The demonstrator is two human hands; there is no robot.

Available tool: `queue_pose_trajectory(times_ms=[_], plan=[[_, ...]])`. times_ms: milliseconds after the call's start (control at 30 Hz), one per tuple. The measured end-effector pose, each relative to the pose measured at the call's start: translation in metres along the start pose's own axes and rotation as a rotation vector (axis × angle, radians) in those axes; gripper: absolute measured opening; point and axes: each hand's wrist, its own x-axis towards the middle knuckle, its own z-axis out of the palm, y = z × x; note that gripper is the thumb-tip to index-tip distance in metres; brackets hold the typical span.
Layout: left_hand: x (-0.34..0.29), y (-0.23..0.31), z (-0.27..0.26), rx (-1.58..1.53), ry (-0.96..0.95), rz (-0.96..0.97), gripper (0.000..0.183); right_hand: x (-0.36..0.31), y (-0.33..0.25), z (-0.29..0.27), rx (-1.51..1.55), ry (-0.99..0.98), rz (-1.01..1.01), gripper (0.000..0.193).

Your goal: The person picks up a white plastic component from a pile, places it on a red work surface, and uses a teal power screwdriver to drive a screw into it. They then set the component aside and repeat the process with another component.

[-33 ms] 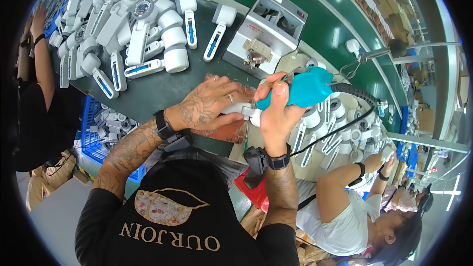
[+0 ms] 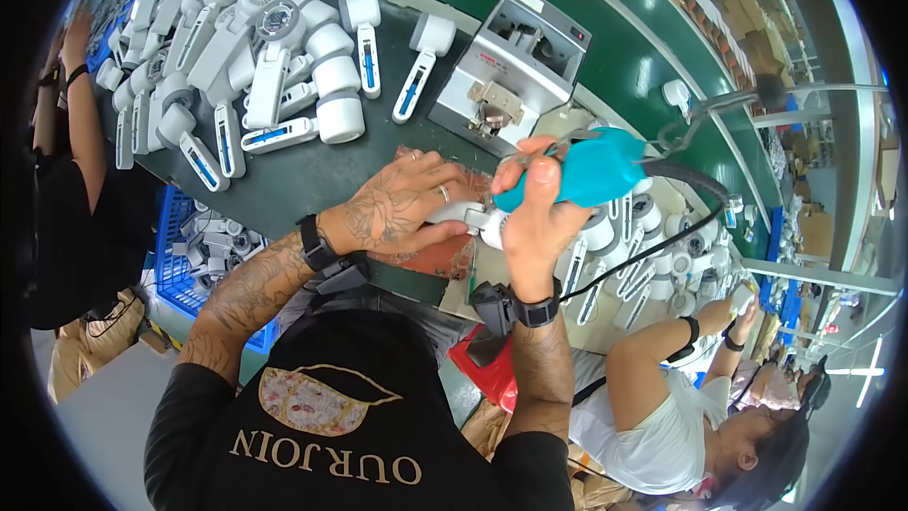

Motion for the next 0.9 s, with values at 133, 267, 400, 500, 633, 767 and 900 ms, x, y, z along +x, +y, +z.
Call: queue_pose_trajectory(times_ms=[133,267,400,500,633,767,900], plan=[[-0.004,-0.001,-0.001,-0.041,0.048,0.0,0.037,0.042,-0.007,0.024,0.002,0.077,-0.16,0.042],[-0.001,0.002,-0.004,-0.025,0.034,0.001,0.038,0.065,0.011,0.036,-0.034,0.056,-0.253,0.036],[0.001,0.007,-0.007,-0.045,-0.037,0.01,0.043,0.067,0.026,0.034,-0.014,-0.004,-0.301,0.033],[-0.001,0.003,-0.003,-0.03,0.003,0.027,0.045,0.057,0.013,0.037,-0.035,0.013,-0.2,0.033],[-0.002,-0.002,0.0,-0.009,0.067,0.043,0.045,0.02,-0.007,0.016,0.036,-0.047,-0.069,0.045],[0.002,0.0,-0.004,-0.015,0.006,0.021,0.041,-0.02,-0.019,-0.008,0.029,-0.082,-0.088,0.063],[-0.001,-0.001,-0.001,-0.054,0.039,0.031,0.04,-0.031,-0.014,-0.008,0.009,-0.067,-0.087,0.065]])
